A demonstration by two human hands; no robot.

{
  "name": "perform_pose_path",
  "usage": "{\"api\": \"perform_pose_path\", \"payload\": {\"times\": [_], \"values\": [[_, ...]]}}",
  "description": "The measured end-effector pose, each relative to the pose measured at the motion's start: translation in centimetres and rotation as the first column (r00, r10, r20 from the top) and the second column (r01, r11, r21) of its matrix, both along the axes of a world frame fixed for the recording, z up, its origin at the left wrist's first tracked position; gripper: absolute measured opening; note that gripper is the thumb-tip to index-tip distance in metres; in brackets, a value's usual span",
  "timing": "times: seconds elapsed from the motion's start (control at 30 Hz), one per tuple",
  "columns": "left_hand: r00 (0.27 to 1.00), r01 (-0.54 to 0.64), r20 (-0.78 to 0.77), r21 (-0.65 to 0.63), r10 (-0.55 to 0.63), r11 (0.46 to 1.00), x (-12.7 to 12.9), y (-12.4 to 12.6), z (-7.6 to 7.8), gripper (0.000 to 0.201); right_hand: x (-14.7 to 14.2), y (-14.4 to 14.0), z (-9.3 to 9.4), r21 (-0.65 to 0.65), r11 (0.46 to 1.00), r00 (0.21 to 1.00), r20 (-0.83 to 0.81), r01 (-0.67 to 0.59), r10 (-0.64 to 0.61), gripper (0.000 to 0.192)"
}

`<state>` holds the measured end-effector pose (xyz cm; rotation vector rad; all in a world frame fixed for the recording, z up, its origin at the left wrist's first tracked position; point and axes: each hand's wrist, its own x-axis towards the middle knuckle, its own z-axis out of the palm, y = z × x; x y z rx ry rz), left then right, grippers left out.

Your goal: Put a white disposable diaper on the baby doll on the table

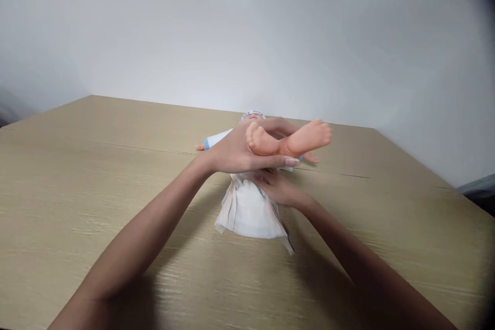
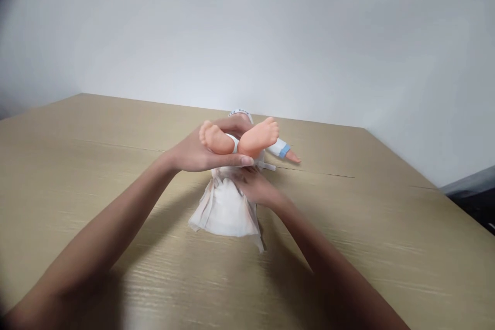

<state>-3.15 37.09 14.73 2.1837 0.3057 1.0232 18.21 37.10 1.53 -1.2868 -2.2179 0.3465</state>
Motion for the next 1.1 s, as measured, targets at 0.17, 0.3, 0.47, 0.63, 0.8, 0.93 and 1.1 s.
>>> {"api": "perform_pose_path", "payload": {"times": [0.17,0.3,0.47,0.63,0.8,0.93,1.1], "values": [[0.996,-0.028,-0.084,-0.015,0.027,0.999,0.0,-1.3,-1.3,0.044,3.3,-6.9,2.9,-0.132,0.990,0.998,-0.026,0.048,-0.052,0.041],[0.991,-0.024,-0.134,-0.047,0.018,0.999,0.2,-2.8,-2.6,0.047,2.9,-9.1,4.3,0.050,0.986,0.974,-0.171,0.156,-0.146,0.050],[0.990,0.000,-0.142,-0.028,-0.004,1.000,-0.7,-4.5,-3.4,0.048,1.5,-9.1,4.9,0.161,0.987,0.970,-0.242,0.009,0.030,0.058],[0.938,-0.111,-0.312,0.145,0.152,0.983,-4.8,-5.4,-4.3,0.048,3.7,-10.0,5.2,0.138,0.971,0.971,-0.110,-0.197,0.213,0.052],[0.895,-0.016,-0.422,0.290,0.143,0.957,-9.3,-5.1,-8.9,0.045,7.4,-10.2,2.6,0.160,0.932,0.937,0.188,-0.326,0.295,0.054],[0.872,0.003,-0.460,0.347,0.167,0.938,-10.8,-5.1,-13.0,0.063,8.8,-9.1,-0.4,0.257,0.883,0.891,0.344,-0.393,0.296,0.057],[0.837,0.028,-0.514,0.384,0.188,0.923,-11.1,-5.1,-14.6,0.084,8.9,-9.1,-1.0,0.253,0.886,0.892,0.343,-0.389,0.293,0.062]]}}
